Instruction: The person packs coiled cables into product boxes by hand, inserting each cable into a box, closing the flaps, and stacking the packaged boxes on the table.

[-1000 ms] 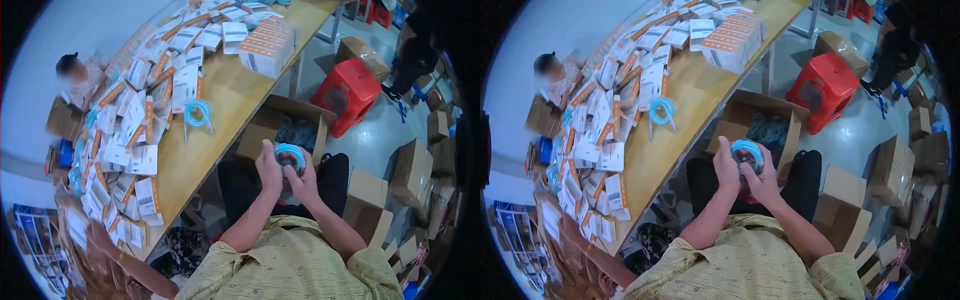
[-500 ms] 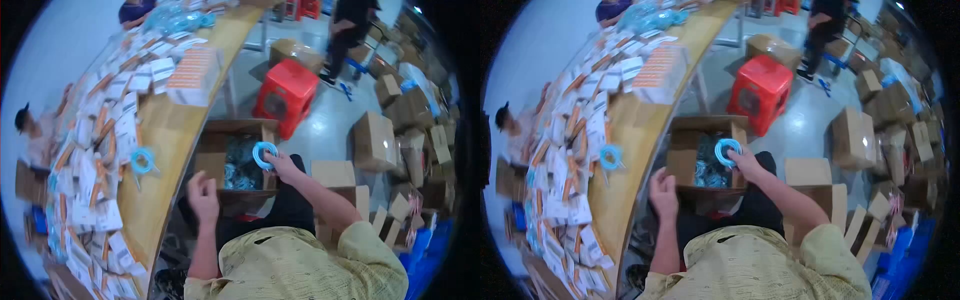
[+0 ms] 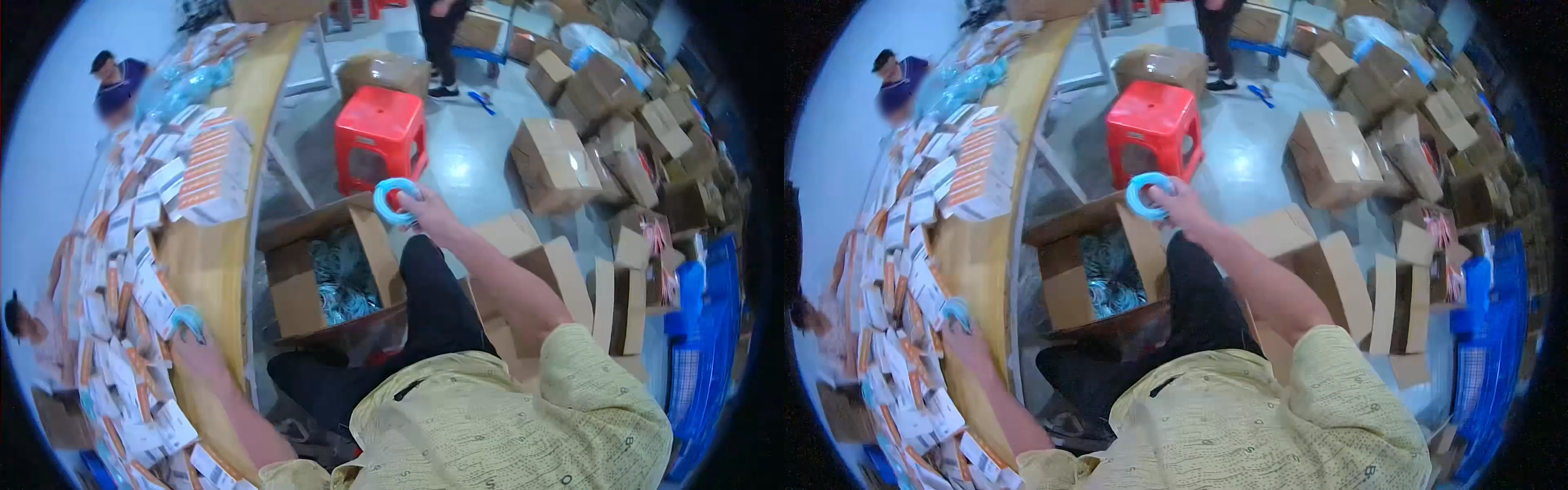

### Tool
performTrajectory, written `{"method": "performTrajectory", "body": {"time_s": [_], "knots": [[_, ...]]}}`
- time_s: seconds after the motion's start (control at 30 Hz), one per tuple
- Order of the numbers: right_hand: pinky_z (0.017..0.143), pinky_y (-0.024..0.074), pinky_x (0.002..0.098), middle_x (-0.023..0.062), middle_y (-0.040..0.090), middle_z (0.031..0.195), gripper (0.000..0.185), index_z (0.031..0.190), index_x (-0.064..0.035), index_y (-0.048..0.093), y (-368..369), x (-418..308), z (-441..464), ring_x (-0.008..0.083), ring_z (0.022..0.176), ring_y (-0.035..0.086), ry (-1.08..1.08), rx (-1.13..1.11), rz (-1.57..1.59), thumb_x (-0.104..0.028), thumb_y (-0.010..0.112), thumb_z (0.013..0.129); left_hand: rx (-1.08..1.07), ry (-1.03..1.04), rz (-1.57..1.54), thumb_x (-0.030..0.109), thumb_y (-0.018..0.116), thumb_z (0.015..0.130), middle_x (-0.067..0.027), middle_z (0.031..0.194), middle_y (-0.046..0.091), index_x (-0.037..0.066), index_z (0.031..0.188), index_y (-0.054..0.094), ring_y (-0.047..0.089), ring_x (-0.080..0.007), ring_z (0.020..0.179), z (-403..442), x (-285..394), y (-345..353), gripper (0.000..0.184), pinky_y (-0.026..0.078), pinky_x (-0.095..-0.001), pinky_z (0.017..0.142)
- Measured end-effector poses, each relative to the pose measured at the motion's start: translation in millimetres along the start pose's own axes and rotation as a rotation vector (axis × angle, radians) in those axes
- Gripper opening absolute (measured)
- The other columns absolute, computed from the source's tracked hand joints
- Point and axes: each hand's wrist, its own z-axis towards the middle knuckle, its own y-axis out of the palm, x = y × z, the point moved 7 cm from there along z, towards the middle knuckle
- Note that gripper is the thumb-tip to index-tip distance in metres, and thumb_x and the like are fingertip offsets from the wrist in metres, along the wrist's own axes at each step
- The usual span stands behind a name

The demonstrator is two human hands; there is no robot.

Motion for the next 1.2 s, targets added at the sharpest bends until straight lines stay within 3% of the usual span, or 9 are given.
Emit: {"method": "performTrajectory", "body": {"time_s": [0.23,0.27,0.33,0.53,0.73,0.83,1.07,1.17,1.2], "knots": [[0.047,0.0421,0.0212,0.0047,0.064,0.087,0.029,0.117,-0.0062,0.06,-2.6,66.4,-54.2,0.0097,0.059,0.055,0.186,0.009,0.111,-0.025,0.066,0.096,0.157,0.088,-0.132,0.012,0.06,0.091,-0.0267,0.128,0.061,-0.009,0.114,0.065,0.058,-0.0409,0.114,-22.0,5.8,-36.4,0.031,0.046,-0.0435,0.099],[0.049,0.0436,0.0218,0.0045,0.063,0.087,0.029,0.115,-0.0066,0.061,-7.5,80.7,-50.1,0.009,0.06,0.054,0.172,0.001,0.103,-0.026,0.067,0.095,0.016,0.015,-0.115,0.017,0.056,0.098,-0.023,0.134,0.059,-0.006,0.136,0.055,0.056,-0.038,0.121,-26.2,3.5,-42.5,0.044,0.045,-0.0423,0.103],[0.06,0.0543,0.0246,0.0036,0.066,0.09,0.029,0.115,-0.0086,0.062,-12.4,92.4,-48.3,0.0103,0.066,0.061,0.215,-0.024,0.123,-0.03,0.067,0.096,0.039,-0.214,-0.148,0.018,0.056,0.098,-0.0236,0.13,0.06,-0.004,0.136,0.055,0.057,-0.0381,0.117,-37.3,11.3,-57.4,0.044,0.045,-0.0426,0.102],[0.049,0.04,0.0178,0.0043,0.062,0.088,0.033,0.128,-0.0091,0.055,19.9,73.1,-38.9,0.0093,0.06,0.057,0.244,-0.103,0.037,-0.03,0.06,0.103,0.188,-0.199,-0.135,0.011,0.071,0.085,-0.0206,0.137,0.057,-0.002,0.111,0.065,0.053,-0.0401,0.121,-62.8,20.5,-71.9,0.029,0.045,-0.0458,0.103],[0.048,0.0374,0.018,0.0029,0.061,0.086,0.032,0.128,-0.0093,0.055,87.4,54.4,-39.0,0.009,0.059,0.056,0.198,-0.252,0.007,-0.028,0.059,0.103,0.077,-0.232,-0.104,0.014,0.067,0.09,-0.0208,0.142,0.053,-0.001,0.121,0.065,0.049,-0.0386,0.13,-64.9,5.9,-70.4,0.035,0.041,-0.045,0.108],[0.049,0.038,0.018,0.0025,0.061,0.087,0.032,0.129,-0.01,0.055,128.0,33.7,-55.4,0.0089,0.06,0.057,0.179,-0.32,-0.039,-0.029,0.06,0.103,0.129,-0.252,-0.181,0.011,0.069,0.087,-0.019,0.141,0.054,0.001,0.111,0.067,0.049,-0.0413,0.127,-54.2,22.3,-85.8,0.027,0.043,-0.0475,0.106],[0.052,0.0403,0.0175,0.002,0.062,0.089,0.035,0.132,-0.011,0.054,168.2,36.7,-59.0,0.0092,0.064,0.058,0.183,-0.44,-0.114,-0.031,0.06,0.103,-0.284,-0.122,-0.224,0.034,0.081,0.077,-0.0191,0.138,0.056,0.001,0.129,0.058,0.048,-0.0379,0.131,-18.0,5.4,-51.4,0.065,0.042,-0.0464,0.107],[0.051,0.0421,0.0177,0.0026,0.062,0.089,0.037,0.133,-0.0105,0.053,158.4,48.8,-62.2,0.0097,0.064,0.059,0.182,-0.349,-0.059,-0.03,0.06,0.102,-0.075,-0.445,-0.255,0.062,0.074,0.076,-0.024,0.143,0.053,-0.003,0.144,0.046,0.051,-0.0396,0.131,35.2,-35.4,-44.3,0.098,0.04,-0.0485,0.11],[0.052,0.0436,0.0184,0.003,0.062,0.09,0.036,0.131,-0.0098,0.054,153.5,58.1,-62.3,0.0102,0.065,0.059,0.201,-0.352,-0.054,-0.03,0.061,0.102,0.009,-0.341,-0.168,0.066,0.071,0.077,-0.0257,0.143,0.052,-0.004,0.147,0.041,0.052,-0.0397,0.13,57.3,-42.9,-36.1,0.104,0.041,-0.0483,0.11]]}}
